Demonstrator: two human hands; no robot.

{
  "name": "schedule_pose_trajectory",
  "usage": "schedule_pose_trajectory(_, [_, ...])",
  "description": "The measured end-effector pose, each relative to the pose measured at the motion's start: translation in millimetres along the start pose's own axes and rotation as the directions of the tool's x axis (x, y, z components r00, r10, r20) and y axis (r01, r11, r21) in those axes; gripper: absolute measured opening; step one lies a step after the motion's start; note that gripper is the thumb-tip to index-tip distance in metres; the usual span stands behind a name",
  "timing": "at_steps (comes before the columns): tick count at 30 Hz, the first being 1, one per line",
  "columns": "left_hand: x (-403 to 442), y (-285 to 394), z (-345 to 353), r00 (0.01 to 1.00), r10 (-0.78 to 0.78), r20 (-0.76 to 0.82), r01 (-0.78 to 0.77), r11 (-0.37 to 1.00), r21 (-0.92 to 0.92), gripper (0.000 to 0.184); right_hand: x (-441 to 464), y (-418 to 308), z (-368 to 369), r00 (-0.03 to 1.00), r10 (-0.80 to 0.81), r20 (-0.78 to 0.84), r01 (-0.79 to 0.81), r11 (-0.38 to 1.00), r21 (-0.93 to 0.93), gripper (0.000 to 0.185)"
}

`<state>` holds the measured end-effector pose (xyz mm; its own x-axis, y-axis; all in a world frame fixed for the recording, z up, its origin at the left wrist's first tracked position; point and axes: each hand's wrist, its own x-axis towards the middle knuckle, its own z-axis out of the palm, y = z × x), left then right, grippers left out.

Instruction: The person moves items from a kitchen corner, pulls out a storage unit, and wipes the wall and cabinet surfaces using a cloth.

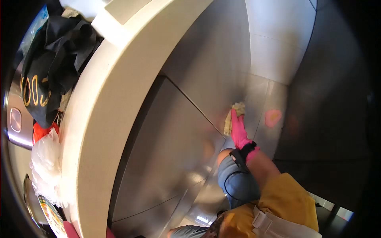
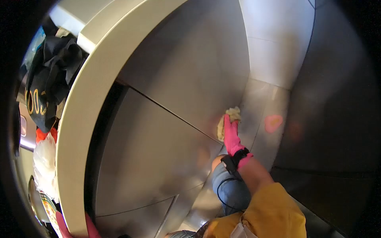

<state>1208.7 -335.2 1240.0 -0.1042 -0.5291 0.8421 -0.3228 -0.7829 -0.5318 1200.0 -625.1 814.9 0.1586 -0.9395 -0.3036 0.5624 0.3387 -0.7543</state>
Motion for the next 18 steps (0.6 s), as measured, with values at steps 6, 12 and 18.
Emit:
schedule_pose_trajectory(6, [1,20,-17,0.996,-0.085,0.041,0.087,0.995,-0.058,0.047,-63,-150,101,0.569,-0.751,0.336,0.733,0.648,0.207,0.059])
schedule_pose_trajectory(12, [7,33,-32,0.998,-0.042,0.043,0.046,0.995,-0.089,0.049,84,-150,62,0.713,-0.7,0.041,0.701,0.711,-0.05,0.059])
schedule_pose_trajectory(18, [8,3,11,0.996,-0.067,0.056,0.068,0.997,-0.029,0.043,137,-76,55,0.919,-0.395,0.0,0.391,0.909,-0.148,0.053])
